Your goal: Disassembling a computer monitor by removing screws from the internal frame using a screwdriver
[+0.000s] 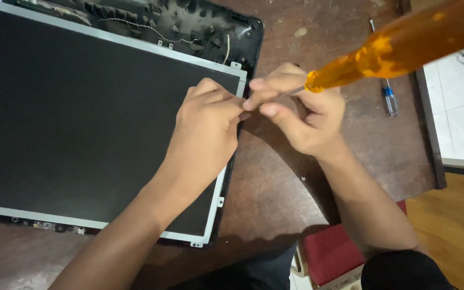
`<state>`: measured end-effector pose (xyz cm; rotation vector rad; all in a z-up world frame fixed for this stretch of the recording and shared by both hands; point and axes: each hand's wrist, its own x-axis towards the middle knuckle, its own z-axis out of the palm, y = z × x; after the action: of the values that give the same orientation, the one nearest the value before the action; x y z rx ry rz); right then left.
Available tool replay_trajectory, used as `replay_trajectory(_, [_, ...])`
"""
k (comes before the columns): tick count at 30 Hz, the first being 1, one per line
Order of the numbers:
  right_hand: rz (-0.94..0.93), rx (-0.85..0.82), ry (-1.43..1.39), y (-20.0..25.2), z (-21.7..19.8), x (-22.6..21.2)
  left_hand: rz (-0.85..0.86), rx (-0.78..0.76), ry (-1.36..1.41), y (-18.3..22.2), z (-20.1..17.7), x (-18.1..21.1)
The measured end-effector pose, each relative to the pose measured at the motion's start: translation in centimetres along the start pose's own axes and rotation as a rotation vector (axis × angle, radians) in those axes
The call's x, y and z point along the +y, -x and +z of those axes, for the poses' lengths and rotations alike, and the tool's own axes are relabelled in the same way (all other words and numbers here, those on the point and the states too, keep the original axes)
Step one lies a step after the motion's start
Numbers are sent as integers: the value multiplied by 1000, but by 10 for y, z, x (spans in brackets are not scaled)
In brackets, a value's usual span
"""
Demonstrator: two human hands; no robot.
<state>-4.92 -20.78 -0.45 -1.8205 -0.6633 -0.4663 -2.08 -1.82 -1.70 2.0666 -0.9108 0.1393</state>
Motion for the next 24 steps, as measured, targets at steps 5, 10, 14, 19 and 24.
replay_trajectory(5, [61,85,22,-2,-1,-11,-166,-108,211,-11,-19,16])
replay_trajectory(10, [58,127,33,-8,4,-14,-101,-101,184,-9,-9,9])
replay_trajectory(14, [-1,42,70,-6,-4,-14,-60,-113,227,-10,-5,3])
replay_trajectory(19, [129,219,-26,-1,9,-17,-12,-56,237,-14,-19,16])
replay_trajectory(24, [18,74,112,-9,4,-25,-53,-98,226,-13,-15,13])
